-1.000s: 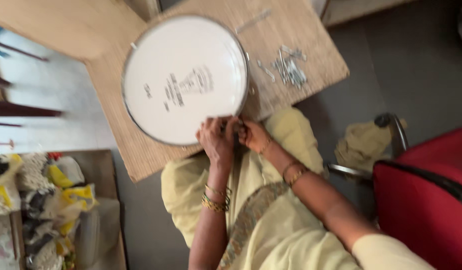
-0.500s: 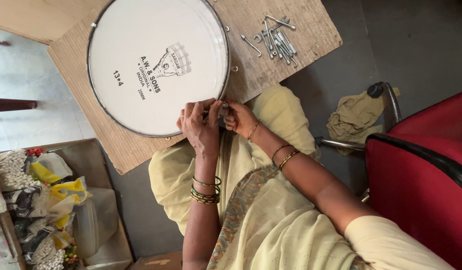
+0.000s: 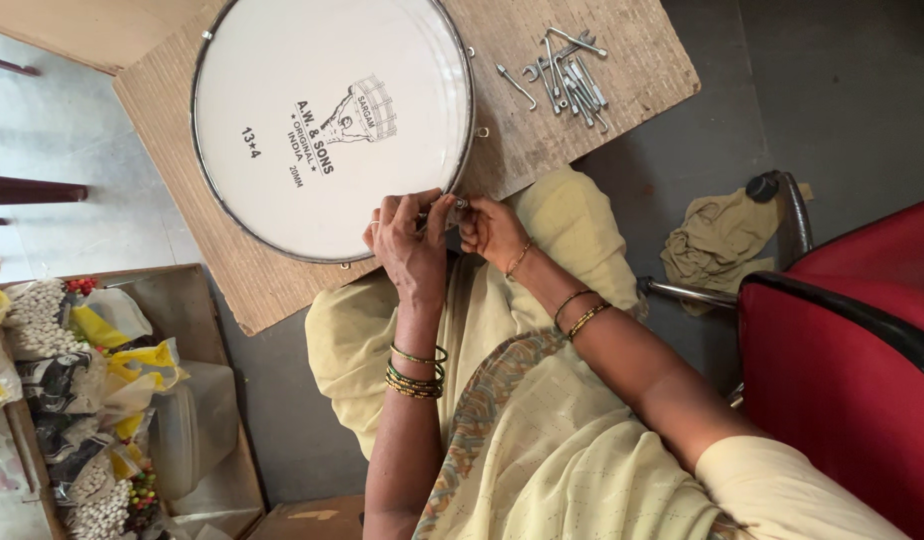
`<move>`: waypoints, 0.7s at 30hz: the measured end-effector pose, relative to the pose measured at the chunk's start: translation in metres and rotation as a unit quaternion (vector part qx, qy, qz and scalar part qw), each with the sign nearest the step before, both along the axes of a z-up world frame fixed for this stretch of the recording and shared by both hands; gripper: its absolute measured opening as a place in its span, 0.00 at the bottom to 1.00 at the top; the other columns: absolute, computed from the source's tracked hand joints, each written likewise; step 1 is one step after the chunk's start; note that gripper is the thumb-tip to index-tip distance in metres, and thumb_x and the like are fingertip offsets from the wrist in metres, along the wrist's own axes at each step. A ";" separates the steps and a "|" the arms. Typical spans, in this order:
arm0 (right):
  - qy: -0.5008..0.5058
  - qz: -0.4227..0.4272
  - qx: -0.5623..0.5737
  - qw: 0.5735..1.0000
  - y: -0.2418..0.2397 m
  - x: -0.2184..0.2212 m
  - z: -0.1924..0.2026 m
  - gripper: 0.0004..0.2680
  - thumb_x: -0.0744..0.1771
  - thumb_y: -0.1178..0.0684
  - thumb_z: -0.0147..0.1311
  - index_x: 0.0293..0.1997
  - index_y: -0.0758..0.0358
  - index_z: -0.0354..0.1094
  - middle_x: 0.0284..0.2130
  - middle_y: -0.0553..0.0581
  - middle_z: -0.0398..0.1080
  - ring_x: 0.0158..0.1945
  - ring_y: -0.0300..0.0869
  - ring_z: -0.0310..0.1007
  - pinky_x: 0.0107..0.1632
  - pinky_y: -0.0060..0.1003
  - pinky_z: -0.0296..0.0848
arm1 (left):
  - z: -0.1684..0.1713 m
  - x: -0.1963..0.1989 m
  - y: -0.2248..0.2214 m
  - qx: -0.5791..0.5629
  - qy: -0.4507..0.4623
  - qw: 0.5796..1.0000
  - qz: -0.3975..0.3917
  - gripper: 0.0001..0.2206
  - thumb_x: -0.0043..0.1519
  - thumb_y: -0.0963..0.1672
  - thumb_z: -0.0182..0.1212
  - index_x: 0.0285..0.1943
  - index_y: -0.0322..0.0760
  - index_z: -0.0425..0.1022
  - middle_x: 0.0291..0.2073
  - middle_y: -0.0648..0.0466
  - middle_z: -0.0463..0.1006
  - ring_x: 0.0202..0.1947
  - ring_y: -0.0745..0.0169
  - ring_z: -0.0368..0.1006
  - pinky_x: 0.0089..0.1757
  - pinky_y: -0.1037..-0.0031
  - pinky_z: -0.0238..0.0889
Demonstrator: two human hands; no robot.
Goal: The person attaches metal tension rods to a drum frame using a small wrench and by hand, turning the drum over to work on different sections.
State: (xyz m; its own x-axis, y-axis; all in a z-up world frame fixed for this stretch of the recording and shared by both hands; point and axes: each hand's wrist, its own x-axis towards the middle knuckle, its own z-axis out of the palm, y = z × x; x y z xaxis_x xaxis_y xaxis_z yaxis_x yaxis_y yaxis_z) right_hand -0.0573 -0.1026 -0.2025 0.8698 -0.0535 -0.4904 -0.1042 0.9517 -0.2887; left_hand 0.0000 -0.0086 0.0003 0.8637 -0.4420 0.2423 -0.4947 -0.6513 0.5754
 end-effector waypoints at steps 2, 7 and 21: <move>-0.010 0.012 0.023 1.000 0.002 0.002 -0.012 0.10 0.71 0.43 0.44 0.37 0.53 0.67 0.18 0.47 0.63 0.20 0.36 0.59 0.28 0.34 0.60 | -0.001 0.000 0.000 0.001 -0.002 1.000 0.000 0.08 0.60 0.49 0.71 0.42 0.46 0.84 0.35 0.58 0.76 0.40 0.58 0.71 0.48 0.65 0.55; -0.003 0.034 0.011 0.999 0.001 0.004 -0.018 0.14 0.72 0.39 0.44 0.34 0.53 0.66 0.17 0.47 0.63 0.20 0.36 0.59 0.26 0.34 0.59 | -0.001 -0.001 -0.001 0.002 0.007 1.000 0.001 0.07 0.60 0.49 0.71 0.41 0.45 0.84 0.33 0.58 0.76 0.39 0.58 0.71 0.48 0.64 0.55; 0.040 0.029 0.037 0.998 -0.007 0.000 -0.004 0.11 0.71 0.45 0.44 0.35 0.57 0.66 0.21 0.49 0.65 0.22 0.37 0.61 0.30 0.35 0.62 | 0.000 -0.004 -0.006 0.006 0.015 1.000 0.005 0.07 0.60 0.48 0.71 0.41 0.45 0.84 0.33 0.59 0.77 0.38 0.60 0.70 0.48 0.66 0.55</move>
